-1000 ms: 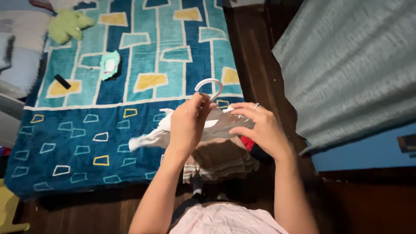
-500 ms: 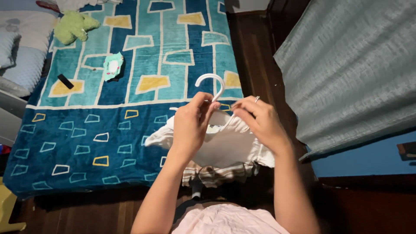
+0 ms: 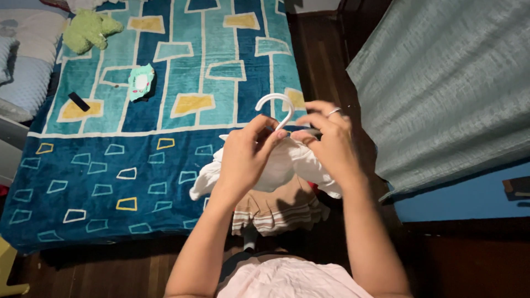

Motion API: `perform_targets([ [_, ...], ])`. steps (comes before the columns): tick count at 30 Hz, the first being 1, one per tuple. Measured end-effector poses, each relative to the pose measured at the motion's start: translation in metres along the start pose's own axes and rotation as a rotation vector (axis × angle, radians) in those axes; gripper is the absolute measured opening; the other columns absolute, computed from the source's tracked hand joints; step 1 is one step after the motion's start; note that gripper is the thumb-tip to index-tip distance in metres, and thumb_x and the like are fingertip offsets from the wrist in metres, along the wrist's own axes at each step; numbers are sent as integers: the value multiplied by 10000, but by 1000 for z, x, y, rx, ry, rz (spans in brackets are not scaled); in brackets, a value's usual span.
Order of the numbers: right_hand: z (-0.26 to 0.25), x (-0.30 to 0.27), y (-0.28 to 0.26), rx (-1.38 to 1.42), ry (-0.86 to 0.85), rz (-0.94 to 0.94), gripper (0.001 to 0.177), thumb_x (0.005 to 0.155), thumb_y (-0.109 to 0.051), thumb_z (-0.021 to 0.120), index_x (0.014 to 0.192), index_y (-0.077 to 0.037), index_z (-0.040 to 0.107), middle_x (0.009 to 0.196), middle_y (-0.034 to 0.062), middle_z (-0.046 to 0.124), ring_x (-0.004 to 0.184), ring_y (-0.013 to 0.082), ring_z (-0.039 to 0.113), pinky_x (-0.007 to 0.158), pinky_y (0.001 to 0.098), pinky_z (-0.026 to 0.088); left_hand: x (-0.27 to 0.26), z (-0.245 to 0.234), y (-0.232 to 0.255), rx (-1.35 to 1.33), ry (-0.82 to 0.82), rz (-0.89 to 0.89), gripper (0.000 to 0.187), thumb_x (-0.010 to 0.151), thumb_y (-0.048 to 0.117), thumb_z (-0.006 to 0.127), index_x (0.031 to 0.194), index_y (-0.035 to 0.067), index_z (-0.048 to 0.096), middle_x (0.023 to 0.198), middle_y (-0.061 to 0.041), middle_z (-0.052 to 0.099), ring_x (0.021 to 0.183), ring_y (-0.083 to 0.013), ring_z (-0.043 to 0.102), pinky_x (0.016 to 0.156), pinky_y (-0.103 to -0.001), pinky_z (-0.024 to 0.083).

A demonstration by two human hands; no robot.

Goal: The recorder is seen taking baby clothes from a drawer and a bed and putting them on hangers, then hanging them in a wardrobe.

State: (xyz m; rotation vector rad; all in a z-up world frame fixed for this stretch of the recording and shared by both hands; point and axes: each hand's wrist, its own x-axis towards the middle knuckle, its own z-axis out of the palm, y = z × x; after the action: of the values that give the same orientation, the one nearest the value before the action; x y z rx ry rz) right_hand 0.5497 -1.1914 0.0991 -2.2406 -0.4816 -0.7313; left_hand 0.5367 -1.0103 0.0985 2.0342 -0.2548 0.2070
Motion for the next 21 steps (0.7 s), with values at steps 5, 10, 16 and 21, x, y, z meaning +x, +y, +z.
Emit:
perform_targets([
  [5, -2, -13, -3, 5, -66, -79, 171, 850, -140, 783, 978, -30, 759, 921, 122, 730, 863, 267, 686, 765, 382, 526, 3, 2, -1, -100, 63, 20, 218, 952, 228, 730, 965, 18, 673, 672, -99, 708, 533, -163, 630, 529, -282, 451],
  [10, 2, -16, -3, 226, -311, 84, 301, 828, -144, 775, 1093, -2, 756, 939, 134, 746, 848, 241, 717, 728, 363, 550, 8, -10, 1, -255, 0, 75, 210, 960, 223, 724, 988, 19, 679, 709, -83, 733, 600, -158, 680, 570, -259, 512],
  [16, -2, -14, 9, 257, -251, 184, 266, 898, -186, 766, 1087, 1, 760, 952, 130, 773, 798, 181, 740, 682, 314, 552, 6, -61, 5, 4, 14, 631, 489, 756, 251, 817, 1088, -60, 638, 948, -211, 728, 874, -292, 679, 721, -361, 516],
  [21, -10, -10, 15, 150, -317, 14, 204, 864, -157, 800, 977, 13, 797, 880, 126, 775, 836, 226, 685, 781, 355, 510, 10, -69, -16, 174, -125, 152, 139, 802, 185, 822, 876, 70, 798, 790, -129, 736, 762, -264, 662, 719, -369, 511],
])
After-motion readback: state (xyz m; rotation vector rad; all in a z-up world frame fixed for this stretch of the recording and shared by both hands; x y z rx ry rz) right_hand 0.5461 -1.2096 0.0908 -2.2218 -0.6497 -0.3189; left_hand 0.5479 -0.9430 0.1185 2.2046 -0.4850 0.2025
